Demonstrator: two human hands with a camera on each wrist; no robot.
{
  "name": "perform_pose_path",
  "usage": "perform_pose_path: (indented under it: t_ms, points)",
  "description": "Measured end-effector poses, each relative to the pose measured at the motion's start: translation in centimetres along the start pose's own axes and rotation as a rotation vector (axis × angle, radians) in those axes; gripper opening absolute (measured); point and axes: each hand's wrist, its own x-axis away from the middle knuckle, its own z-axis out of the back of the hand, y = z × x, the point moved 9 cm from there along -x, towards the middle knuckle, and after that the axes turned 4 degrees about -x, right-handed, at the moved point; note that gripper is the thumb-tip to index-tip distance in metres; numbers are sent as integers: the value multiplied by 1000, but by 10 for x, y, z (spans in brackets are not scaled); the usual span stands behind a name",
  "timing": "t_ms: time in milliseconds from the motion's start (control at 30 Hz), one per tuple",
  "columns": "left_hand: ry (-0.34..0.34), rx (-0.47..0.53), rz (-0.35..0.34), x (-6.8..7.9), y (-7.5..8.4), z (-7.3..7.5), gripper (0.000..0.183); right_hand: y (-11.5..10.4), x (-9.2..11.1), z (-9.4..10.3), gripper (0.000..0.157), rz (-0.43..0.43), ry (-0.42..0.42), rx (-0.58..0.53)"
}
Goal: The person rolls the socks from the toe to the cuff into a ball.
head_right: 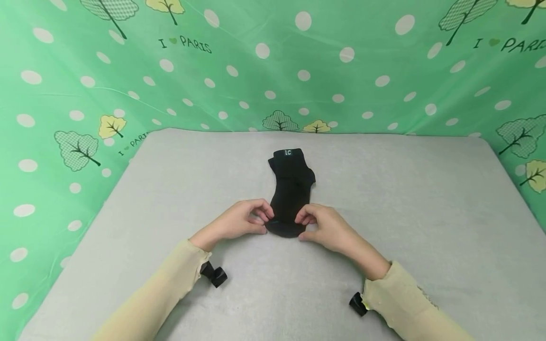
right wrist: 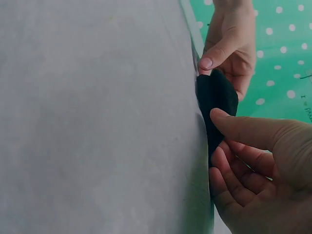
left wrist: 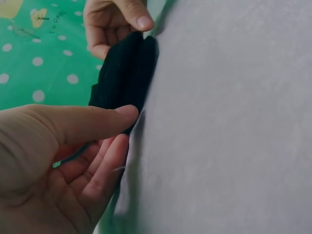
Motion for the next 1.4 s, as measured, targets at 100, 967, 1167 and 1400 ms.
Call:
perform_pose_path:
  t_ms: [100,967,1167,1400]
  points:
    - [-4,-42,4,-2,1,0,32,-3,0,0,28,23,19,27]
    - [11,-222,-73,-4,13,-4,27,-4,-3,0,11,29,98,83]
    - [32,-162,-64,-5,7,0,21,-3,-5,-1,25,15,74,91]
    - [9,-137,-46,-5,6,-2,35,1,-7,1,9,-25,81,53]
